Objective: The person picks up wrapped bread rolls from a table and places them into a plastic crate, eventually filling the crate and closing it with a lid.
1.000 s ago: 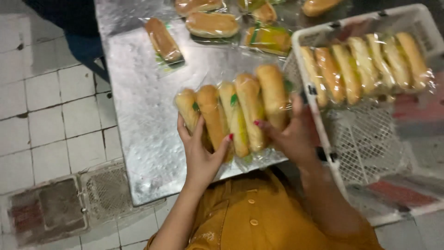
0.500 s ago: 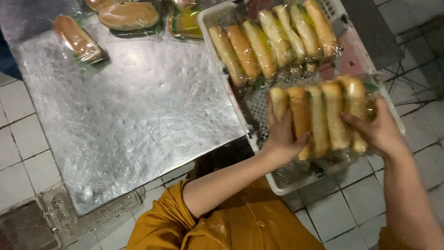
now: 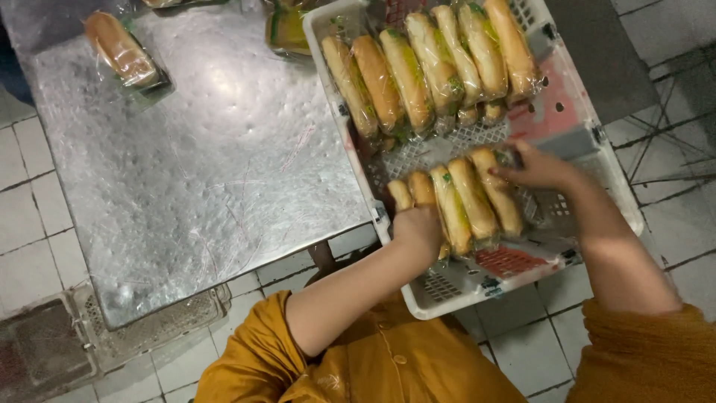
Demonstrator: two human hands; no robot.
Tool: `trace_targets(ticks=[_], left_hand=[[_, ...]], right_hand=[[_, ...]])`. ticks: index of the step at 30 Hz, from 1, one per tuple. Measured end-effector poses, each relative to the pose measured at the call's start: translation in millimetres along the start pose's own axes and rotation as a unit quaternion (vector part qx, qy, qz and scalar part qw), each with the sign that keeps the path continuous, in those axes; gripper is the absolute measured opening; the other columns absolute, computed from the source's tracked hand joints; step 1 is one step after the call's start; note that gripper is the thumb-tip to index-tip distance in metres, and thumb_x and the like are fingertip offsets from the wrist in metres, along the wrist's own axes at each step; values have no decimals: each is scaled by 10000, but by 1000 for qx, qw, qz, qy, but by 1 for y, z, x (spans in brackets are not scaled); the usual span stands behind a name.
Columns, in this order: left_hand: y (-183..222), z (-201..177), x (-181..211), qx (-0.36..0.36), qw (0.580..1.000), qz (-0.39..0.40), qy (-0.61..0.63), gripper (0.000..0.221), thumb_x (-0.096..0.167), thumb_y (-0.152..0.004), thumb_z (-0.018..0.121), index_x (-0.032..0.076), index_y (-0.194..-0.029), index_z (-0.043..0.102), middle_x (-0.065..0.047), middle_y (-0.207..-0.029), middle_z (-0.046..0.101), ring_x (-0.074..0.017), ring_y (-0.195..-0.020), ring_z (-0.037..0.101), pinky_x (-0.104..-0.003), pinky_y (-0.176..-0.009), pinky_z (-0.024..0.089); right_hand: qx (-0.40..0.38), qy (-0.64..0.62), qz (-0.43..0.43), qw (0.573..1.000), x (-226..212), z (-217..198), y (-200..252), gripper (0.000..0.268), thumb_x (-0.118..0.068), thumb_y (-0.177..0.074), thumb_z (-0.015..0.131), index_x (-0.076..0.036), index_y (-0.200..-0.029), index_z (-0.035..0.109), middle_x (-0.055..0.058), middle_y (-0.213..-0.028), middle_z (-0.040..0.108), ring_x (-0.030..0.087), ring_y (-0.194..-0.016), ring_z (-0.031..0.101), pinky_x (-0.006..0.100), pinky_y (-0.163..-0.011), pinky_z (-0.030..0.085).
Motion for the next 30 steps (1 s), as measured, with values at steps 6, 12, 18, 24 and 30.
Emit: trace_targets(ticks=[6,12,18,24,30], left_hand=[[-31,-18,-32,210,970,89,-88,478,244,-1008,393,117,-1440,553,-105,-1483,549,-388,-1491,283,-687,-1166,179],[-25,-18,-38,219,952,202,-69,389,337,-924,542,217,-1247,721,-189,-1590,373,-437,-1488,288,-599,-1210,200],[129,-40,-156,431,799,366,203,335,289,-1016,581,81,-1260,678,-197,-1504,508,-499,-1365,506,-631,-1115,424],[163,56,-290,415,832,205,308,225,189,-1017,590,134,-1231,632,-158,-1453,508,-432,-1426,377,-579,-1172,300],[155,103,-352,412,852,164,277,255,146,-978,637,146,-1230,675,-120,-1331,571,-434,-1406,386,-603,-1090,337]], right_hand=[[88,96,-234,964,11,39,-56,525,-458,-985,512,-209,-1440,591,229,-1527,516,516,-1366,468,614,-1153,370],[112,216,-168,955,29,44,-88,509,-588,-990,421,-322,-1342,675,-80,-1544,538,163,-1570,299,465,-1165,284],[209,-1,-225,952,-84,0,25,581,-215,-879,697,-175,-1444,569,155,-1609,446,330,-1482,390,496,-1177,285],[266,-25,-265,926,-258,-33,80,516,-182,-898,705,-159,-1405,616,79,-1407,634,235,-1252,583,352,-1028,398],[140,56,-232,961,-461,-17,-73,718,-196,-880,734,-174,-1533,434,138,-1524,498,338,-1334,537,486,-1078,433]])
Point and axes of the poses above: each hand's wrist, its own y-axis away from the middle knuckle, its own z-axis out of the palm, x = y × z, the point moved 2 cm from there along -y, towards the middle knuckle
